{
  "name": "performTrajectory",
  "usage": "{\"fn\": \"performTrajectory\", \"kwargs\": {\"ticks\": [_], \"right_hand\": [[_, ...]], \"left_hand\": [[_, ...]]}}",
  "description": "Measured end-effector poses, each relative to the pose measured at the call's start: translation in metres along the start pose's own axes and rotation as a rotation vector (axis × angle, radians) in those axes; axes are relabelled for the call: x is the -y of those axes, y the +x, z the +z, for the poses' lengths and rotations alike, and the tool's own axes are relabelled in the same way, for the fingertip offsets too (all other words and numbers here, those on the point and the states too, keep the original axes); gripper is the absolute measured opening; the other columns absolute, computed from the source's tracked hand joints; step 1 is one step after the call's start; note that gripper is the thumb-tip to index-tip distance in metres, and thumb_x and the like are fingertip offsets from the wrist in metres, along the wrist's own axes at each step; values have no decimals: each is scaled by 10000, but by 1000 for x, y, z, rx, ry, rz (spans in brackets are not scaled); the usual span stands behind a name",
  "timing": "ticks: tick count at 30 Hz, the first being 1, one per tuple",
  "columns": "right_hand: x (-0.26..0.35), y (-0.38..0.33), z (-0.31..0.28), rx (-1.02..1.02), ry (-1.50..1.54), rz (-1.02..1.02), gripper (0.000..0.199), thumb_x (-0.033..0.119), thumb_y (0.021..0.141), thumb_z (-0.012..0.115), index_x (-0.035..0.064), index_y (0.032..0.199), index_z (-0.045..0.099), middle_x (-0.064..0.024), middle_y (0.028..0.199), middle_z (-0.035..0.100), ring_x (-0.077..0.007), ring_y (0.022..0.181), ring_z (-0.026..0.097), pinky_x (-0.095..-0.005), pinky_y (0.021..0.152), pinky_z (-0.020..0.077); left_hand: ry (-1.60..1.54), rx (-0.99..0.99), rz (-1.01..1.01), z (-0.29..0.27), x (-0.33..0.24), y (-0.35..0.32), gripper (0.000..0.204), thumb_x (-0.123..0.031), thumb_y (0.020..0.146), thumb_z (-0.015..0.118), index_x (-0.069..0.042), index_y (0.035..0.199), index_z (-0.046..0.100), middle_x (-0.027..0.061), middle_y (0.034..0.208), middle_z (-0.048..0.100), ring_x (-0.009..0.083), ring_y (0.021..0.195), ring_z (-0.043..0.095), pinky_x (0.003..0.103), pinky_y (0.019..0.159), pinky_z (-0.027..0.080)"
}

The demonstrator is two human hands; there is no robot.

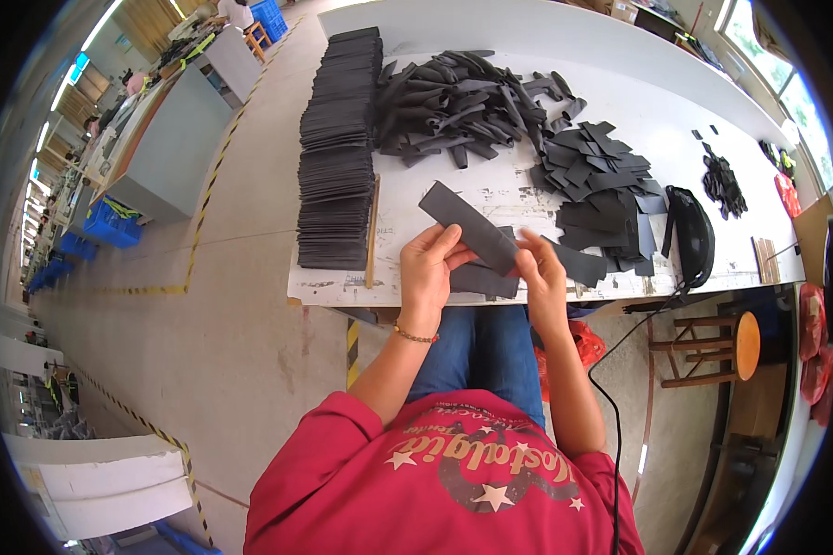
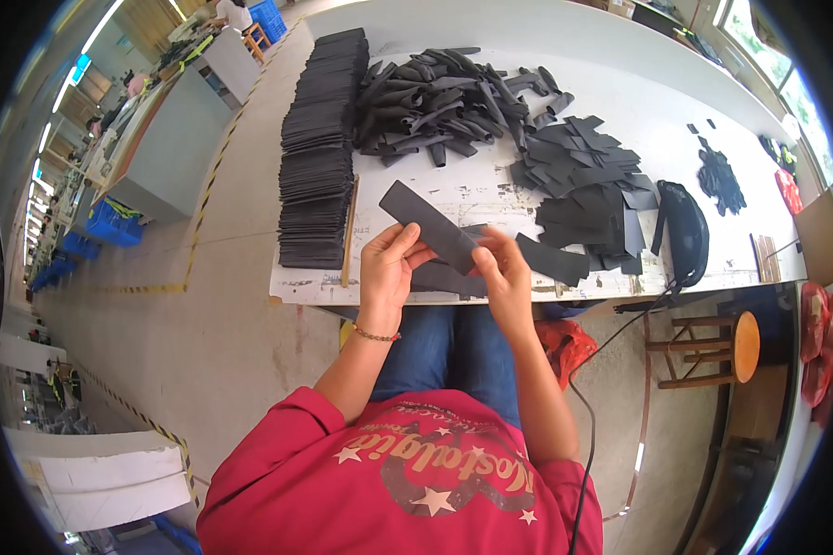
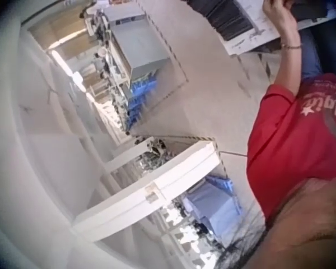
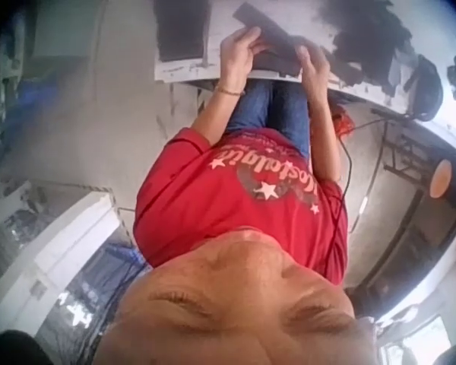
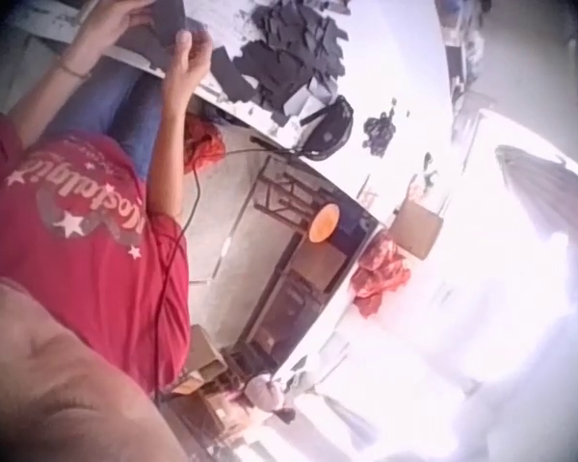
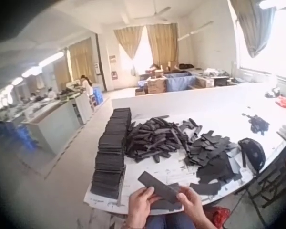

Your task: Sorting and stacking black foam or fabric pieces at a manufacturing workbench.

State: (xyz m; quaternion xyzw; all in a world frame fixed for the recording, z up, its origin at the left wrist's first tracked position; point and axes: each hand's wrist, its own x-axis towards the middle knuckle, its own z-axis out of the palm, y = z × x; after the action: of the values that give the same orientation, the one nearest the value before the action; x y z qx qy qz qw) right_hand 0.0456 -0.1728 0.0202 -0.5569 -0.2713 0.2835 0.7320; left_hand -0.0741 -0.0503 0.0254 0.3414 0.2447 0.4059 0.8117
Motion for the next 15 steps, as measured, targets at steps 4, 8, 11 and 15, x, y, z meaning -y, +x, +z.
{"fn": "performTrajectory", "kwargs": {"ticks": [4, 8, 11, 15], "right_hand": [[-14, 3, -1, -5, -41, 37, 212, 160, 941, 650, -45, 991, 669, -35, 787, 658, -103, 698, 604, -243, 677, 493], [-16, 1, -3, -4, -94, 16, 169, 142, 938, 650, -26, 935, 666, -23, 781, 638, -83, 678, 570, -234, 637, 482], [-15, -2, -4, 9, -129, 35, 175, 151, 937, 654, -23, 931, 670, -16, 775, 629, -79, 671, 559, -234, 630, 479], [-14, -2, -2, 29, -107, 60, 181, 160, 935, 657, -20, 928, 672, -11, 780, 625, -75, 680, 556, -233, 627, 479]], "left_hand": [[-23, 49, -14, -5, 8, 1, 164, -111, 923, 654, 41, 986, 649, 101, 892, 686, 212, 809, 685, 332, 744, 584], [23, -149, 112, -22, 11, 9, 188, -131, 896, 700, 26, 986, 651, 61, 838, 671, 149, 742, 640, 262, 672, 537], [71, -177, 125, -30, 5, 11, 197, -129, 875, 723, 22, 977, 649, 48, 793, 649, 128, 687, 607, 248, 630, 502], [50, -146, 103, -36, 6, 13, 177, -131, 887, 707, 19, 961, 652, 52, 767, 636, 133, 679, 606, 255, 639, 505]]}}
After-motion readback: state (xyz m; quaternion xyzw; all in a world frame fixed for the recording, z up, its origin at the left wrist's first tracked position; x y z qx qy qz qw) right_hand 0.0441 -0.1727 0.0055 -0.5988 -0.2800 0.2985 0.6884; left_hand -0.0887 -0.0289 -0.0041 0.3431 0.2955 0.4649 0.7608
